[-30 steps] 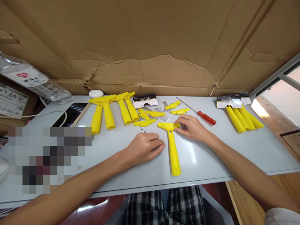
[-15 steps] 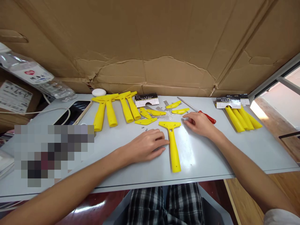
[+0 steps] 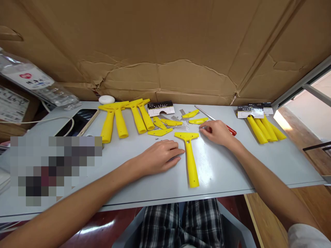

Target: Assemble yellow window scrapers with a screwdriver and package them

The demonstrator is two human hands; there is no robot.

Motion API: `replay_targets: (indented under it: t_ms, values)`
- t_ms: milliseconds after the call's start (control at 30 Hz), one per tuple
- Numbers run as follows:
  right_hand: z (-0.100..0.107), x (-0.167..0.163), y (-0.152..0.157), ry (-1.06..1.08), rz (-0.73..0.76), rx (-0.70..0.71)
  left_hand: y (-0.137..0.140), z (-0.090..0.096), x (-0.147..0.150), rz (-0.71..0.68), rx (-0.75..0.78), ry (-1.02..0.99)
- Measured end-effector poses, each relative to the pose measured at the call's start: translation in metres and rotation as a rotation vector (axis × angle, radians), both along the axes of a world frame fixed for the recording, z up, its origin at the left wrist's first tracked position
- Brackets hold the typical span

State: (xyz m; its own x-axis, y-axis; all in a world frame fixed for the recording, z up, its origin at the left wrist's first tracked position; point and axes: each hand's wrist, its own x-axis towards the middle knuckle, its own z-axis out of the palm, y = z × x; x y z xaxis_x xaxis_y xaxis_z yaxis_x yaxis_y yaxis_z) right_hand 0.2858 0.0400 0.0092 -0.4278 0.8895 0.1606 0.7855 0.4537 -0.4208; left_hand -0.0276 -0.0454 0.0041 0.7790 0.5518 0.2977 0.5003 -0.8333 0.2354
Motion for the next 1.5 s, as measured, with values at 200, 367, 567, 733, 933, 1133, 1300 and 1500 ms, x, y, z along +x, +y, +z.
replay_targets:
  t_ms: [200,367,567,733,933,1133,1300,1500]
  values:
    - [0.017,-0.04,0.018,0.017,0.116,-0.088,0.0,-0.003,-0.001,-0.008,0.029,0.003]
    - [0.031,-0.073,0.029,-0.248,0.199,-0.034,0.0,-0.004,-0.001,-0.009,0.038,0.015]
    - [0.042,-0.075,0.024,-0.569,0.252,0.072,0.0,-0.003,0.0,-0.001,0.0,0.058]
    - [0.036,-0.069,0.022,-0.695,0.248,0.217,0.001,-0.003,0.0,-0.002,-0.014,0.056]
    - [0.035,-0.049,0.011,-0.455,0.181,0.309,0.001,-0.005,0.0,-0.013,0.013,0.01]
    - [0.026,-0.018,0.004,0.227,0.147,0.052,0.009,-0.003,-0.006,0.142,0.135,-0.266]
    - [0.019,-0.015,0.001,0.425,0.092,-0.094,0.022,-0.001,-0.014,0.303,0.192,-0.429]
    - [0.019,-0.025,-0.005,0.514,0.098,-0.234,0.031,-0.008,-0.018,0.311,0.179,-0.459]
